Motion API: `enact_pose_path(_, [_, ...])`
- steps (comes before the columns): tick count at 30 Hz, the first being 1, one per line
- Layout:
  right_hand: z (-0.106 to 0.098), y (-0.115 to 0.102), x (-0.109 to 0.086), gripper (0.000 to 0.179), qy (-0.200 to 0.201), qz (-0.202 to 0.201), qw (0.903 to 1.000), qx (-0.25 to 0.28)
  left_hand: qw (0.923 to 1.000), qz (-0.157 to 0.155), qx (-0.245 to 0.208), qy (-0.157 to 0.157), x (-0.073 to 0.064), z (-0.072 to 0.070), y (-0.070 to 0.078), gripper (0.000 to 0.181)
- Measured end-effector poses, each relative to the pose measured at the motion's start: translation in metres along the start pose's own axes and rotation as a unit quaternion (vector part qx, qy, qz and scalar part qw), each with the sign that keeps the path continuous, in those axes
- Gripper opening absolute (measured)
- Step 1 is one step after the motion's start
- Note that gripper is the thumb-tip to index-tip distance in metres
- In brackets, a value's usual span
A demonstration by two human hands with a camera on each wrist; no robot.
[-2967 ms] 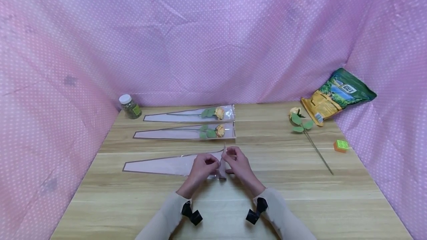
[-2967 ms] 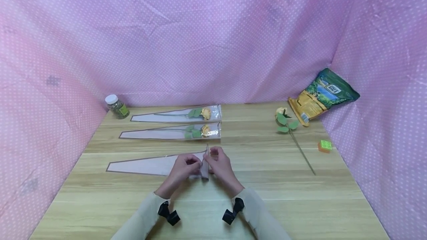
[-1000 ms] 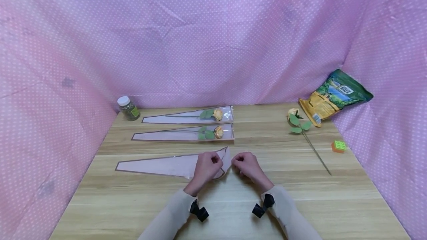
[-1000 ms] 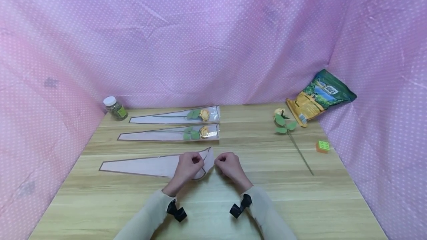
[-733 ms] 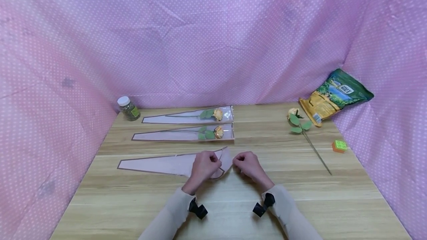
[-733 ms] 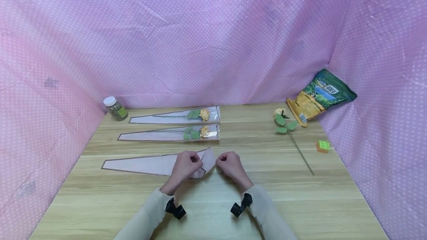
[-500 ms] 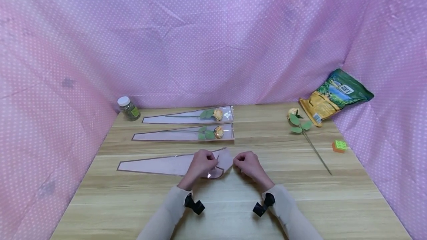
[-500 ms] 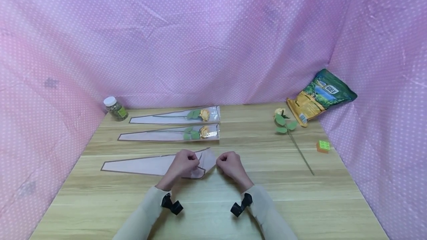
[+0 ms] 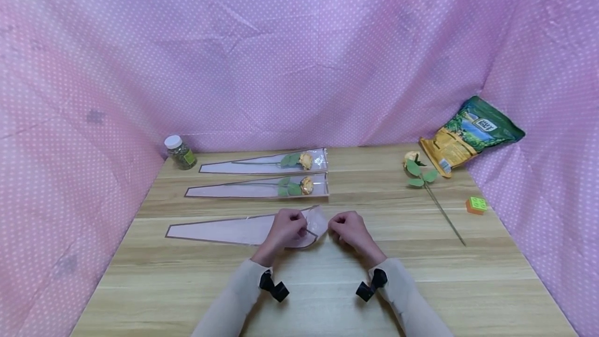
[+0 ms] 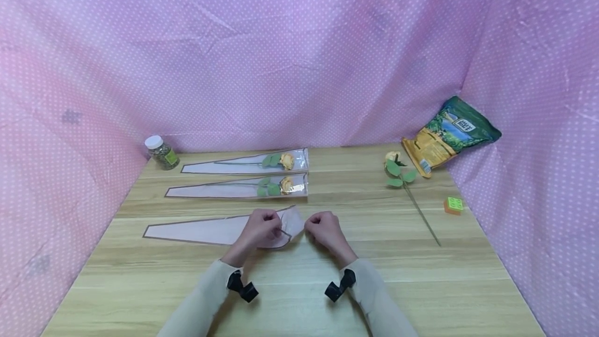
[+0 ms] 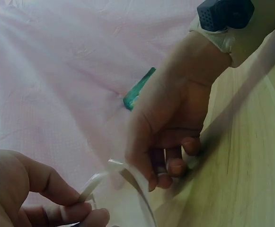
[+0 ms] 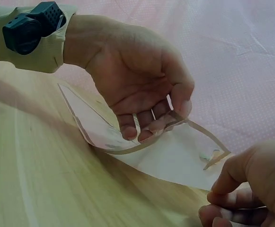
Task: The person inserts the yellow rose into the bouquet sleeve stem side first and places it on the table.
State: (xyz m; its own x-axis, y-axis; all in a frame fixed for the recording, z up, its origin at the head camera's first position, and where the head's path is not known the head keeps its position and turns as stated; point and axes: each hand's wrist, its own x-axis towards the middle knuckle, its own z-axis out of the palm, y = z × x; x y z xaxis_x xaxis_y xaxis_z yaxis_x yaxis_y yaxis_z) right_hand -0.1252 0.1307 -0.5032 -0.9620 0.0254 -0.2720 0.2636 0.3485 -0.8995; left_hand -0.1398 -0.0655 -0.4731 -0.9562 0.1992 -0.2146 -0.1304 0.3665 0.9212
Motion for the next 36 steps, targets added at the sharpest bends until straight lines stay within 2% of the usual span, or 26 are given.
enact_pose_path(3, [-0.003,-0.001,0.002,0.013,-0.005,-0.001,1.0,0.009,0.9999,-0.004,-0.007,0.007,0.002,0.006,0.004,0.015])
enact_pose_path(7, [-0.006,-0.001,0.004,0.014,-0.003,0.001,1.0,0.008,0.9997,0.009,0.001,0.025,0.002,0.01,0.011,0.013])
enact_pose_path(10, [-0.008,0.0,0.006,0.013,0.001,0.009,0.9999,0.009,0.9981,0.022,0.042,0.039,0.0,0.01,0.014,0.013])
enact_pose_path(13, [-0.008,0.001,0.006,0.013,0.001,0.01,0.9999,0.012,0.9935,0.021,0.102,0.045,-0.003,0.007,0.017,0.012])
enact_pose_path(19, [-0.007,0.002,0.007,0.013,0.006,-0.006,0.9998,0.018,0.9794,0.008,0.201,0.018,-0.007,0.005,0.018,0.021])
enact_pose_path(22, [-0.007,0.002,0.006,0.013,0.006,-0.008,0.9998,0.015,0.9771,0.002,0.213,0.001,-0.009,0.005,0.018,0.031])
enact_pose_path(25, [-0.007,0.002,0.006,0.013,0.005,-0.006,0.9999,0.008,0.9748,0.012,0.223,-0.002,-0.012,0.006,0.02,0.035])
enact_pose_path(29, [-0.007,0.002,0.005,0.013,0.005,-0.005,1.0,0.0,0.9713,0.021,0.237,0.003,-0.016,0.008,0.024,0.035])
enact_pose_path(32, [-0.006,0.002,0.005,0.013,0.004,-0.006,1.0,-0.005,0.9693,0.014,0.246,0.001,-0.019,0.009,0.027,0.033])
enact_pose_path(36, [-0.005,0.003,0.005,0.013,0.005,-0.011,0.9999,-0.006,0.9616,0.013,0.274,-0.006,-0.021,0.011,0.028,0.029])
